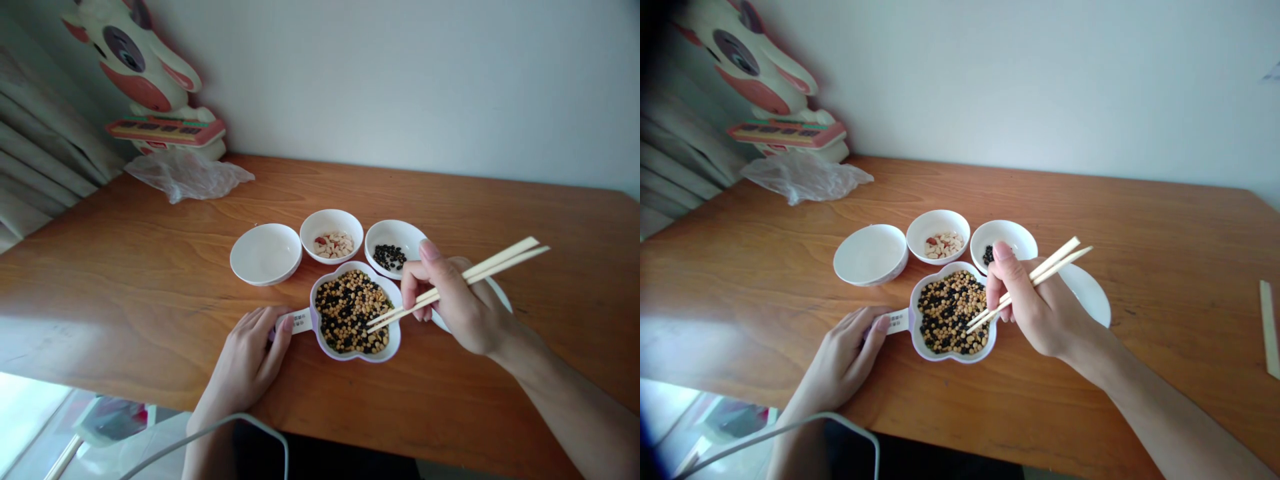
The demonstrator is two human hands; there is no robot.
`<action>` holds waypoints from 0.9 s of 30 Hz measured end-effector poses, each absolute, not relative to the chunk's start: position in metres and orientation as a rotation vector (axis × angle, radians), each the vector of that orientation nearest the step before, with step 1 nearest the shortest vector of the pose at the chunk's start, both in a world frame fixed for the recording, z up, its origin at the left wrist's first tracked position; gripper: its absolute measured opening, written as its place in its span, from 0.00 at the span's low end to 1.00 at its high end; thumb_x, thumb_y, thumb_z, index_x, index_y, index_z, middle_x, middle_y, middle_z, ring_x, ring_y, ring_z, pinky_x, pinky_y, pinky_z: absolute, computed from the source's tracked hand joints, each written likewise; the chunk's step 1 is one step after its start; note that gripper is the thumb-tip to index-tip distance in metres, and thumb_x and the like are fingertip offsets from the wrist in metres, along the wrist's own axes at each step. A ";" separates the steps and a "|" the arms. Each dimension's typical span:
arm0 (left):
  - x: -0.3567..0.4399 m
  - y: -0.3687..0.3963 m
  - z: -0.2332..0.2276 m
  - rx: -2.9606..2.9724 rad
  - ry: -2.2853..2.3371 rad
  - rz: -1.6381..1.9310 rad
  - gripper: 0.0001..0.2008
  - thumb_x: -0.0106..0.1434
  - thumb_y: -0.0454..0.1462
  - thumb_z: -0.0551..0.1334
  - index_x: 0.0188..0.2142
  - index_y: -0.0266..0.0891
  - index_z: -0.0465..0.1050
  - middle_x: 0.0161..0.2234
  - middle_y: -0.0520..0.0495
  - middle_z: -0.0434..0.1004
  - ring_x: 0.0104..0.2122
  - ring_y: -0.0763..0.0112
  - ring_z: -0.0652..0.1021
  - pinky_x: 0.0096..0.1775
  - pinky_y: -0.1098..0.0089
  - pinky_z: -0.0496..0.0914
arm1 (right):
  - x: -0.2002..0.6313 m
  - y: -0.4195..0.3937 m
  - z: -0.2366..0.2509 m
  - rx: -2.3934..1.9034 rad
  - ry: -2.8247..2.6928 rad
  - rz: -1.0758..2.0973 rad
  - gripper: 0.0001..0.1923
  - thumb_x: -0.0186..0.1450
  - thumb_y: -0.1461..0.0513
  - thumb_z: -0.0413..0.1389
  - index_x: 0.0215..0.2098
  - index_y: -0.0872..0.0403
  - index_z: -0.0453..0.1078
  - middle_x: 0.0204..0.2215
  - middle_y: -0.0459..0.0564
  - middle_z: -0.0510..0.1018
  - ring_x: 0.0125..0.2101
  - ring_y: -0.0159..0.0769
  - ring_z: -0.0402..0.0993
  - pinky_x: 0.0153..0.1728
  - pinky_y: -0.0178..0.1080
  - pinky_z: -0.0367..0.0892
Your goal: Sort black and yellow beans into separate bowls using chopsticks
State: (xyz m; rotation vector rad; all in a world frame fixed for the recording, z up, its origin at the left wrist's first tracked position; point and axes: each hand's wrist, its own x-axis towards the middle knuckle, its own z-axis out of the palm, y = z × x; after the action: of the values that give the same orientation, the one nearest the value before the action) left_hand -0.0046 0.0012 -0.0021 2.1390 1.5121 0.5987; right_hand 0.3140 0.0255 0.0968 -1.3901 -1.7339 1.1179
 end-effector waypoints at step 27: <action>-0.002 0.001 0.001 2.156 1.520 0.612 0.12 0.79 0.43 0.52 0.45 0.44 0.72 0.37 0.48 0.79 0.37 0.62 0.79 0.42 0.64 0.70 | 0.362 0.048 0.127 -1.347 -1.466 0.554 0.38 0.75 0.40 0.40 0.21 0.50 0.75 0.12 0.49 0.67 0.16 0.33 0.61 0.21 0.44 0.52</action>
State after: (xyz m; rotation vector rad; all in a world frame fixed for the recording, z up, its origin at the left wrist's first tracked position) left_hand -0.0024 0.0011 0.0007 2.1557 1.5200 0.6125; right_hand 0.3616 0.0479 0.1270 -1.3475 -1.4663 0.5536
